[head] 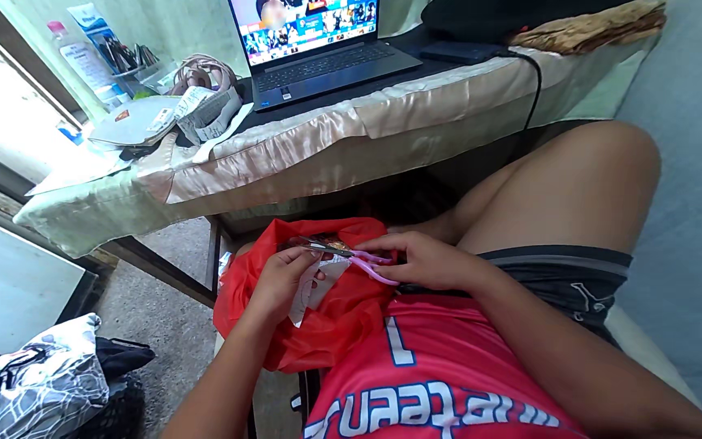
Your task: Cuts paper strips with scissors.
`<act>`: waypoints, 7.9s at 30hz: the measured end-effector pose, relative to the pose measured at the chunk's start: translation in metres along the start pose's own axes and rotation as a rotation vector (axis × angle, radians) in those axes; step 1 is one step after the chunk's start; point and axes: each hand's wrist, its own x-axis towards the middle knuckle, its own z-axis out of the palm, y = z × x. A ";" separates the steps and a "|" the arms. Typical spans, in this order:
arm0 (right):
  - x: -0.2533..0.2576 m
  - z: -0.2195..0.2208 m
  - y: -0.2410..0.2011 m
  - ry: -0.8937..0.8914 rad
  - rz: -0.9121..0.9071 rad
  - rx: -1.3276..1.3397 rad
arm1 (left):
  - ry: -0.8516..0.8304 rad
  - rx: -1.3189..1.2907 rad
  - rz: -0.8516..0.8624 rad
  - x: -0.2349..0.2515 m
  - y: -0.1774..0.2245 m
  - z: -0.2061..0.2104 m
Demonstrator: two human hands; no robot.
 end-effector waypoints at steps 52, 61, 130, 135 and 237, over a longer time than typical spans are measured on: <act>-0.002 -0.004 -0.003 -0.012 -0.006 -0.048 | -0.006 0.027 0.010 0.000 -0.001 -0.001; -0.001 -0.003 0.000 0.031 0.023 -0.107 | -0.022 0.035 0.016 -0.001 0.000 0.000; 0.000 -0.001 -0.002 0.041 -0.004 -0.118 | -0.054 0.123 0.053 0.000 0.000 0.001; 0.001 0.001 -0.002 0.060 -0.011 -0.106 | -0.051 0.105 0.045 -0.001 0.001 0.001; -0.001 0.007 -0.010 0.049 -0.077 0.021 | 0.047 0.183 0.514 0.003 -0.010 0.002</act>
